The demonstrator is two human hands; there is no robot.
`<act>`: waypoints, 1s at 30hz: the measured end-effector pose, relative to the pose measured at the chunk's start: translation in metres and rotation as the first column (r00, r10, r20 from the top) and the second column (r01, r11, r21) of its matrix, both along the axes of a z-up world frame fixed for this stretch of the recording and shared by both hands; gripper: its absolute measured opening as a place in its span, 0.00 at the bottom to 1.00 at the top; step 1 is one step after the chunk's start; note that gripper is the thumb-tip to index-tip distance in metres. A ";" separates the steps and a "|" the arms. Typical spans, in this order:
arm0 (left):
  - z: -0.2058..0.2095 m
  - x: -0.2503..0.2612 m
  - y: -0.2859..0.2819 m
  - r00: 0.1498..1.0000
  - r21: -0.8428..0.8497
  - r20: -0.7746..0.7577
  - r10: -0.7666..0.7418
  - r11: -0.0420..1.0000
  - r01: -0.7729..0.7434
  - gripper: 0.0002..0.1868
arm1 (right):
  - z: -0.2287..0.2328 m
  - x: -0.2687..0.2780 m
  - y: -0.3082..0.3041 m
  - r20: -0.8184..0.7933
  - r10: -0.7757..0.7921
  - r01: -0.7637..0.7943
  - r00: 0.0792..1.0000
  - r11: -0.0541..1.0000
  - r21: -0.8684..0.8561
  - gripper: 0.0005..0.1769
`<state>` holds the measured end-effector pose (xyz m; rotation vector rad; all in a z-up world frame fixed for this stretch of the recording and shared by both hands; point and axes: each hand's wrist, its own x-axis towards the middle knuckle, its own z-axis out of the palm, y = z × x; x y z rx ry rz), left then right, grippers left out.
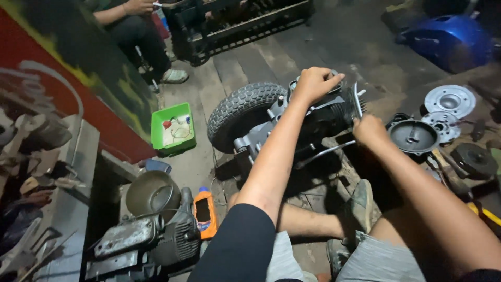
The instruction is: The person scrubs the cylinder head of a small engine with a wire brush. They then wipe the surface with a cloth to remove debris.
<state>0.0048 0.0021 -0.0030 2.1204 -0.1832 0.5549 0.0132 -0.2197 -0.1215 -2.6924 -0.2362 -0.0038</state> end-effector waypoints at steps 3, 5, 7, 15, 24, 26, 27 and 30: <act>0.001 -0.005 -0.001 1.000 -0.047 0.021 0.004 0.999 -0.003 0.21 | -0.003 0.020 0.010 -0.017 -0.077 0.077 0.997 0.997 0.011 0.27; 0.005 -0.008 -0.002 1.000 -0.055 0.015 0.020 0.998 -0.019 0.20 | -0.007 0.016 -0.001 -0.024 -0.041 0.040 0.999 0.999 -0.032 0.28; 0.007 -0.006 -0.006 0.999 -0.076 0.011 0.037 0.996 -0.036 0.20 | -0.012 0.014 -0.018 -0.031 -0.003 0.000 1.000 0.996 -0.086 0.29; 0.014 -0.015 -0.006 0.995 0.068 -0.100 -0.007 0.998 0.014 0.24 | 0.028 0.009 0.022 -0.135 -0.108 0.100 0.985 0.993 -0.059 0.26; -0.001 0.007 -0.002 0.999 0.163 -0.048 0.011 0.987 -0.003 0.24 | 0.004 0.004 0.003 -0.012 -0.027 0.027 1.000 0.999 -0.026 0.29; -0.003 0.009 0.001 1.000 0.164 -0.017 0.005 0.987 -0.002 0.24 | 0.004 -0.004 0.007 -0.027 -0.067 0.066 0.997 0.998 -0.018 0.29; -0.004 0.011 -0.001 1.000 0.159 0.011 -0.001 0.987 -0.001 0.23 | 0.004 -0.009 0.005 -0.045 -0.107 0.106 0.993 0.994 -0.016 0.29; -0.016 0.021 -0.001 0.997 0.187 0.070 0.026 0.982 -0.039 0.26 | 0.014 -0.041 -0.003 -0.057 -0.068 0.064 0.996 0.996 -0.068 0.27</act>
